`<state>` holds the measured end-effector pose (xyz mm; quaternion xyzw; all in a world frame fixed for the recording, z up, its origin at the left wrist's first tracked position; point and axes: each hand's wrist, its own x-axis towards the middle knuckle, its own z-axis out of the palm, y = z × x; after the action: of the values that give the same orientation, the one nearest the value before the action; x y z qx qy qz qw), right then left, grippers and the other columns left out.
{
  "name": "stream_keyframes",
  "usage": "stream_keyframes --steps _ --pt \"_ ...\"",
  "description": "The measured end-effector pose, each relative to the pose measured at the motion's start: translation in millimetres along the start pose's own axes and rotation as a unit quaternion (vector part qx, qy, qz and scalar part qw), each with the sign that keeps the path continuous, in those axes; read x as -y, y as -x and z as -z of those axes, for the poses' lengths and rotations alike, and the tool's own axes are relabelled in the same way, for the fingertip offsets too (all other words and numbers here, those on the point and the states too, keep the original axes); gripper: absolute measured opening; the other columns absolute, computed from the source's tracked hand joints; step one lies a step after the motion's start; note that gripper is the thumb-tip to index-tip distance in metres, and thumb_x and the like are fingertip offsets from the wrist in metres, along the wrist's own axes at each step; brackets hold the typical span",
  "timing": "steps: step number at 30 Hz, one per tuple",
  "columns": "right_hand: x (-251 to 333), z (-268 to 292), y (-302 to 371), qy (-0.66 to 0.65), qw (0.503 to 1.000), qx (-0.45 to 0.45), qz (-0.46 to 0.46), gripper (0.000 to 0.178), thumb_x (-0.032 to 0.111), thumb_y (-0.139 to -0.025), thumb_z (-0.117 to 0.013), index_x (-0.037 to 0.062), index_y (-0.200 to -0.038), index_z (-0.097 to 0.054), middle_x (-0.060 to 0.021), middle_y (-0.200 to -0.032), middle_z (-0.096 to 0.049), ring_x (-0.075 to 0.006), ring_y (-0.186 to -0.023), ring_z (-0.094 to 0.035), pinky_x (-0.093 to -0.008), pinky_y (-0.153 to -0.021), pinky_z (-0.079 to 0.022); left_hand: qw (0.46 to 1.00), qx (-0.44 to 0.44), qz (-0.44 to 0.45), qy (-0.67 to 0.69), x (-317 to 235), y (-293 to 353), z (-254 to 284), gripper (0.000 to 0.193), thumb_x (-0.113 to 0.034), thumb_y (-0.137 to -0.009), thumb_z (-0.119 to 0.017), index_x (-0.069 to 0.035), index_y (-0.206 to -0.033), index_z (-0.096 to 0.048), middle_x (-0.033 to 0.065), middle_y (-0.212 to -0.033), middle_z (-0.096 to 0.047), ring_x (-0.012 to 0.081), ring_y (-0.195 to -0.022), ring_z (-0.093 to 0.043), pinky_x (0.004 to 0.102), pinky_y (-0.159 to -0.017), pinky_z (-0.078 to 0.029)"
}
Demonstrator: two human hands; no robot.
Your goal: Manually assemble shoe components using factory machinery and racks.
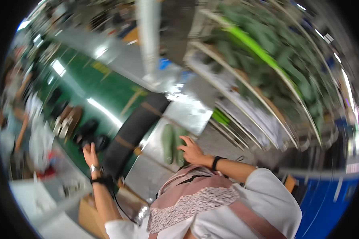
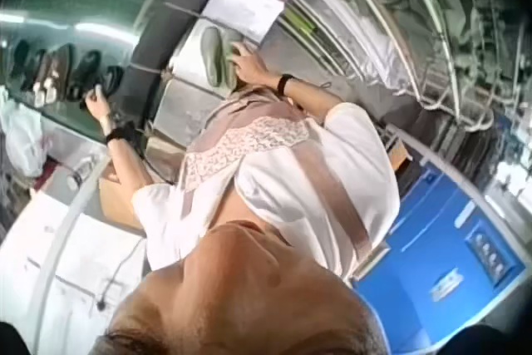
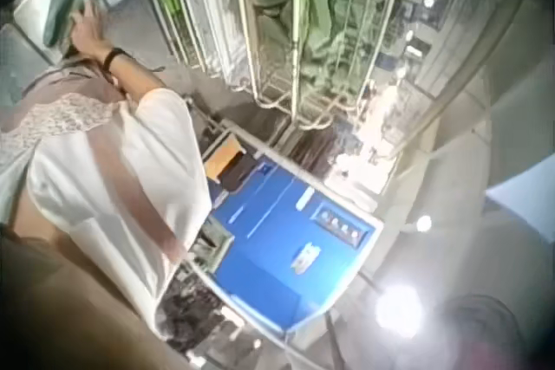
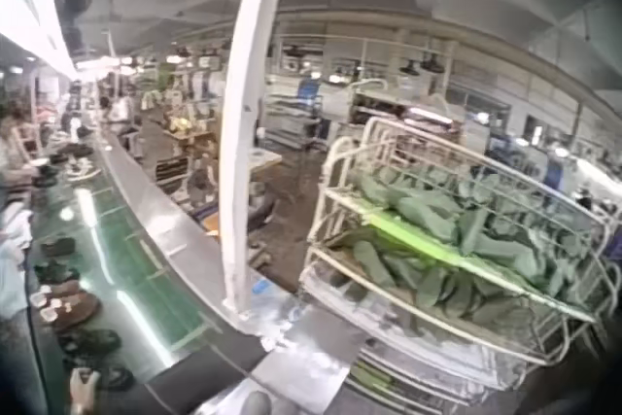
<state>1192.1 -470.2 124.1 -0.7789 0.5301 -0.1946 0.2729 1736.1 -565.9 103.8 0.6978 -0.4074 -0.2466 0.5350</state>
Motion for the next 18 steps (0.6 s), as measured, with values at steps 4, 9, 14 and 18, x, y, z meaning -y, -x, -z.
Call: stream_keyframes --steps 4,9,14,18 --pt "-2.8 -18.9 13.9 -0.163 0.885 0.006 -0.436 0.085 0.049 -0.084 -0.068 -0.006 -0.141 -0.037 -0.0301 -0.138 -0.046 -0.0436 -0.129 -0.047 -0.046 -0.107 -0.042 0.937 0.294 0.181 0.054 17.3 122.3 -169.6 0.022 -0.028 -0.091 -0.066 -0.007 -0.091 -0.061 -0.0014 -0.065 -0.052 0.0091 -0.05 -0.045 0.0278 -0.042 -0.037" --pt "-5.9 -56.5 26.6 -0.231 0.849 -0.038 -0.474 0.111 0.065 -0.071 -0.076 0.0 -0.148 -0.032 -0.0318 -0.144 -0.042 -0.0424 -0.132 -0.047 -0.0473 -0.108 -0.041 0.906 0.377 0.191 0.021 10.2 255.4 -277.2 0.056 -0.042 -0.093 -0.069 0.009 -0.117 -0.063 0.0144 -0.104 -0.069 0.0218 -0.091 -0.064 0.0352 -0.081 -0.052" --pt "-22.7 -2.7 73.9 -0.335 0.841 -0.028 -0.424 0.116 0.069 -0.07 -0.075 -0.0077 -0.146 -0.034 -0.0296 -0.136 -0.049 -0.0422 -0.132 -0.047 -0.0437 -0.109 -0.042 0.806 0.45 0.359 0.138 -59.1 295.6 -271.5 0.06 -0.044 -0.092 -0.07 0.009 -0.119 -0.06 0.0167 -0.108 -0.068 0.0255 -0.09 -0.068 0.0377 -0.078 -0.056" --pt "-47.4 30.7 153.2 -0.486 0.794 0.029 -0.365 0.093 0.064 -0.077 -0.074 -0.0127 -0.126 -0.054 -0.0194 -0.119 -0.059 -0.0284 -0.11 -0.057 -0.0411 -0.089 -0.047 0.758 0.49 0.394 0.177 -94.1 362.1 -275.9 0.057 -0.042 -0.094 -0.068 0.009 -0.119 -0.061 0.0164 -0.108 -0.069 0.024 -0.089 -0.069 0.0359 -0.077 -0.058"
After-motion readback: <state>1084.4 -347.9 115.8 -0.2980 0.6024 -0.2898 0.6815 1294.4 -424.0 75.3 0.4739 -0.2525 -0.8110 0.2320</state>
